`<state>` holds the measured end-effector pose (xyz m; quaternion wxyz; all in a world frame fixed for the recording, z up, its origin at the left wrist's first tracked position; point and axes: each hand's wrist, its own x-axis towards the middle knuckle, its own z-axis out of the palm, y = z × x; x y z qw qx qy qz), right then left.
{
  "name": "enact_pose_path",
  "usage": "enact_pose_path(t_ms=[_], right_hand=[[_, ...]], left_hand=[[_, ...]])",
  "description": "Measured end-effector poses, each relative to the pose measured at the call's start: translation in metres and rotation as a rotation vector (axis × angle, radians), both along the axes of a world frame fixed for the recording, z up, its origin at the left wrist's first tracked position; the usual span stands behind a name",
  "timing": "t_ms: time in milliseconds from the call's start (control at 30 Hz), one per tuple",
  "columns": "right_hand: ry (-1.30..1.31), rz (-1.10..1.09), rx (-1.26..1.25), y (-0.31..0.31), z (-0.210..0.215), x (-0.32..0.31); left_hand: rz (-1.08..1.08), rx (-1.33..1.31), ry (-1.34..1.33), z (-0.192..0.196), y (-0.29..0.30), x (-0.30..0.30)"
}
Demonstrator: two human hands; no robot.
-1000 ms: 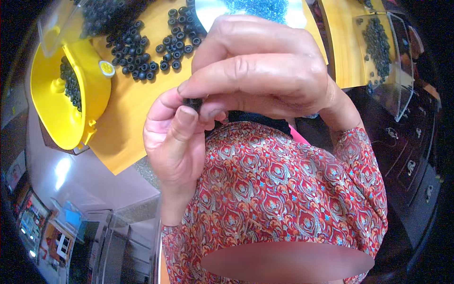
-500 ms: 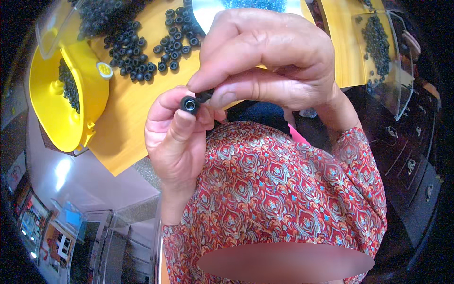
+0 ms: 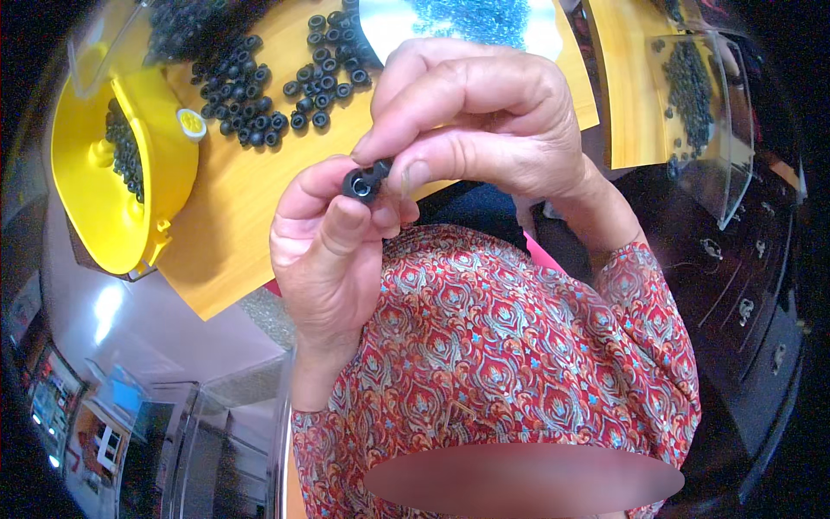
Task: Assembling tiny components by inserting small blue pins or beads into black plastic grommets.
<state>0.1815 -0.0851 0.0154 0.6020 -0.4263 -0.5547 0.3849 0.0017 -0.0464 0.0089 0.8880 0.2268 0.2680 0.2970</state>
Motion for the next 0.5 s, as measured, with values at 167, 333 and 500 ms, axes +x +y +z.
enact_pose_path(t_ms=[167,333,500], right_hand=[[-0.015,-0.012,-0.001,0.0,0.0005,-0.0008],[-0.032,-0.01,0.023,0.0006,0.0008,-0.0005],[-0.086,-0.005,0.08,0.002,0.0001,-0.0001]], left_hand=[[0.0,0.018,-0.022,-0.0022,0.0006,0.0],[-0.011,0.028,-0.055,-0.0048,0.0006,-0.001],[0.016,0.005,0.014,-0.0006,0.0001,-0.0003]])
